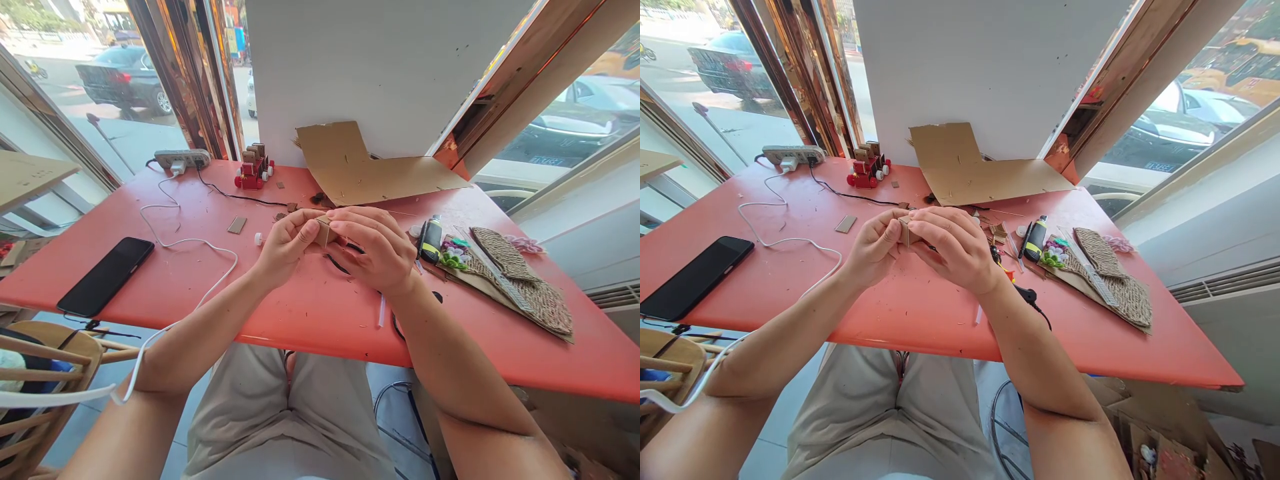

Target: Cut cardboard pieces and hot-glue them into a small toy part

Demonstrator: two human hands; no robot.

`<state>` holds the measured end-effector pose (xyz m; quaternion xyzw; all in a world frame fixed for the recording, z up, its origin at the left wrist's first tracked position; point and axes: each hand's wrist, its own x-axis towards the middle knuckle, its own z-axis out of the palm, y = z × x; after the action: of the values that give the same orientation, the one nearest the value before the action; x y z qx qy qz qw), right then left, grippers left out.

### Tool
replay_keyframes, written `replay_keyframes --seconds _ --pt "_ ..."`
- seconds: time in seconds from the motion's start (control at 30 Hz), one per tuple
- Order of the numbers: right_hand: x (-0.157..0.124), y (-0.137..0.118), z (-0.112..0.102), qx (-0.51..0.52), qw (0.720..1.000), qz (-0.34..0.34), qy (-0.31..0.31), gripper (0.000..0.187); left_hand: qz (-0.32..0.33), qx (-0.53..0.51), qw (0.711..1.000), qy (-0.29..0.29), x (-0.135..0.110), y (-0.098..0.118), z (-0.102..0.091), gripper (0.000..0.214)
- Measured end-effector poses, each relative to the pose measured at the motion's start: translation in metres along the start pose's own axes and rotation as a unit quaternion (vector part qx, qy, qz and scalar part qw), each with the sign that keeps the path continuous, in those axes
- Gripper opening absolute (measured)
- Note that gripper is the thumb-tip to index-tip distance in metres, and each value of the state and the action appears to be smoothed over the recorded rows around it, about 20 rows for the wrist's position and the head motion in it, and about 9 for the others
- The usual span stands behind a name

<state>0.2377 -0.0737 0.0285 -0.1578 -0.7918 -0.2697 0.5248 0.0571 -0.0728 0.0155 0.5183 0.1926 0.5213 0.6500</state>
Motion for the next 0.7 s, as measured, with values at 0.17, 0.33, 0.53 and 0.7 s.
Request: replay_keyframes --seconds 0.17,0.33,0.53,0.7 --pt "0.0029 -0.0034 0.0005 -0.014 1.0 0.013 -0.009 0.026 0.02 0.001 0.999 -0.029 0.0027 -0.0003 0.0006 0.065" --pt "0.0021 -0.0036 -0.0003 -0.031 0.999 0.018 -0.01 0.028 0.018 0.003 0.998 -0.053 0.0034 0.0028 -0.0028 0.058" --pt "0.0018 -0.003 0.0035 -0.024 1.0 0.017 0.003 0.027 -0.009 -0.01 0.998 -0.053 0.0023 0.006 -0.0018 0.06" --pt "0.0034 -0.0031 -0.0005 -0.021 0.999 0.019 -0.026 0.029 -0.012 0.001 0.999 -0.041 0.0019 0.0052 -0.0013 0.062"
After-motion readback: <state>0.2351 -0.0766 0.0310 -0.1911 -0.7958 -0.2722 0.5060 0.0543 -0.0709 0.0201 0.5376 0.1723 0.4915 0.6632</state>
